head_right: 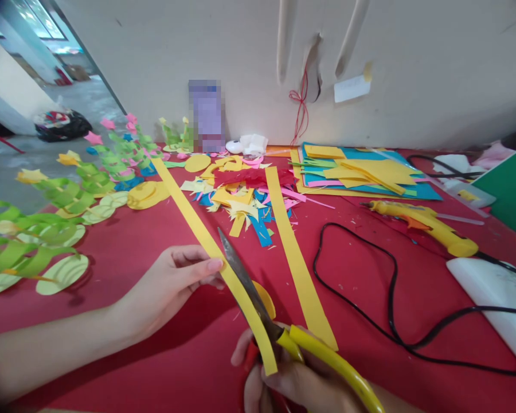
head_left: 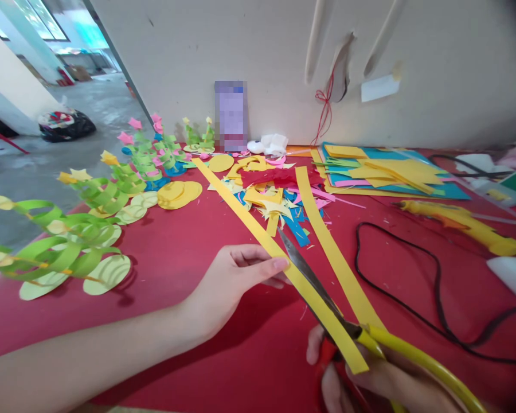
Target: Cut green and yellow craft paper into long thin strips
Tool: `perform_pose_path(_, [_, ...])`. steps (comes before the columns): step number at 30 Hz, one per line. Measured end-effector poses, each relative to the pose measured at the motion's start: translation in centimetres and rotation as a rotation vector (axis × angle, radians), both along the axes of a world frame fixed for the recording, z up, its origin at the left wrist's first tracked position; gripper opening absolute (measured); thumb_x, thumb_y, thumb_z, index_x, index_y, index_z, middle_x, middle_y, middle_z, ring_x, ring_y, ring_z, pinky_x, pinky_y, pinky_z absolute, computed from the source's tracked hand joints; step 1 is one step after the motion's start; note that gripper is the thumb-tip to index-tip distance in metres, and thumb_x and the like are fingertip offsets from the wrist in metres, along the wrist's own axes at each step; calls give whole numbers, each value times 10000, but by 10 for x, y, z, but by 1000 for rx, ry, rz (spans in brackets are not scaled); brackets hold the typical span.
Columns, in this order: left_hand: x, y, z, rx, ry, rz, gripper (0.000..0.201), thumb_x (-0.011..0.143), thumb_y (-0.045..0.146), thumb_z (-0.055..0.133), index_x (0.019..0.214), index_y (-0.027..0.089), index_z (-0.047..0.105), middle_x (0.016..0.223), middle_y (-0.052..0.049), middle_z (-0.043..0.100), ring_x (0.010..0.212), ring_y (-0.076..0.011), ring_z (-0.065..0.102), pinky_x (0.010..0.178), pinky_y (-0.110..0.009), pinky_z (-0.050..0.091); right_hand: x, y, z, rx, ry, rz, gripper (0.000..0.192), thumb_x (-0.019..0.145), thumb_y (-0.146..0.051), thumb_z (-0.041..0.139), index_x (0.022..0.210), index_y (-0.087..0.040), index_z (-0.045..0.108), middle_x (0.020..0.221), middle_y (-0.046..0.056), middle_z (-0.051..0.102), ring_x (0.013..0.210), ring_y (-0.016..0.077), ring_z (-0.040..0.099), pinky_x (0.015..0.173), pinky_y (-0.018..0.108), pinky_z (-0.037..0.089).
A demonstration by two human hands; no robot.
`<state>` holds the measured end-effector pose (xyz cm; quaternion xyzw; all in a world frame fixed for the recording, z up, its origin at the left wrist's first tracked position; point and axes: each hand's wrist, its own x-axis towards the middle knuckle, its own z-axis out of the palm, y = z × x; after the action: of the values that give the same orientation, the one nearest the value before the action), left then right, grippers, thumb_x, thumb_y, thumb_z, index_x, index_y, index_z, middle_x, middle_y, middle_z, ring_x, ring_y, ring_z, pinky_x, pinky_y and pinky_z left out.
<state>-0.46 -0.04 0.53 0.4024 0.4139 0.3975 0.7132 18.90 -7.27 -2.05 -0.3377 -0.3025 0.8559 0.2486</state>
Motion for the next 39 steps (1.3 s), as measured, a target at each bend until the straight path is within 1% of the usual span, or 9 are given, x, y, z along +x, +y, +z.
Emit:
perform_pose_path(5, [1, -2, -1, 1, 45, -65, 51, 708, 207, 653, 704, 173, 691, 659, 27, 681, 607, -61, 594, 605, -114, 474, -6, -6, -8, 43, -12, -136, 390, 785, -495, 423, 877, -134, 537, 564, -2, 505, 467, 52, 412, 499, 170, 377])
perform_pose_path(8, [1, -3, -1, -3, 54, -82, 59, 705, 218, 655, 716, 175, 695, 670, 24, 684, 604, -61, 587, 604, -118, 471, -1, 0, -4, 103, -134, -38, 386, 786, -487, 445, 876, -126, 547, 605, 19, 535, 523, 72, 466, 560, 207, 418])
perform_pose_path(12, [1, -4, -1, -8, 74, -87, 65, 695, 227, 664, 721, 177, 697, 673, 20, 684, 603, -62, 577, 605, -126, 467, 6, 7, -1, 135, -188, 122, 421, 799, -514, 401, 918, -129, 520, 629, 43, 544, 519, 95, 501, 458, 194, 412])
perform_pose_path(16, [1, -4, -1, -12, 86, -90, 68, 689, 232, 668, 713, 174, 697, 668, 19, 681, 598, -63, 569, 604, -132, 465, 5, 5, -3, 124, -150, 71, 440, 755, -558, 437, 844, -131, 496, 560, 9, 495, 434, 65, 447, 366, 149, 347])
perform_pose_path(21, [1, -3, -1, 8, 74, -103, 64, 696, 221, 663, 715, 168, 694, 669, 19, 677, 596, -61, 566, 603, -132, 468, 3, 6, 0, 148, -167, 167, 415, 787, -535, 401, 854, -137, 499, 504, -9, 487, 344, 44, 382, 334, 148, 314])
perform_pose_path(27, [3, -3, 1, 77, -13, -136, 144, 717, 166, 645, 859, 194, 654, 780, 21, 670, 693, -76, 589, 674, -161, 482, 2, 6, 1, 87, -123, 80, 414, 755, -559, 433, 814, -152, 482, 456, -31, 463, 318, 36, 358, 326, 145, 300])
perform_pose_path(30, [3, -2, 1, 100, -59, -68, 155, 743, 177, 621, 896, 203, 628, 844, 20, 658, 795, -97, 590, 734, -182, 484, 3, 7, 0, 22, -93, 117, 402, 768, -545, 423, 851, -155, 472, 510, -17, 482, 361, 45, 399, 317, 131, 291])
perform_pose_path(33, [3, 0, 2, 98, -89, 27, 119, 785, 199, 573, 891, 193, 627, 871, 16, 651, 840, -102, 583, 744, -176, 488, 3, 7, 2, 51, -116, 97, 383, 761, -521, 458, 829, -145, 487, 518, -17, 470, 431, 59, 447, 361, 133, 325])
perform_pose_path(39, [1, 3, 4, 81, -98, 91, 82, 744, 144, 616, 669, 156, 648, 627, 51, 642, 583, -28, 561, 577, -88, 470, 3, 7, 10, 77, -172, 28, 322, 782, -445, 466, 823, -133, 535, 565, 6, 504, 540, 83, 485, 515, 188, 393])
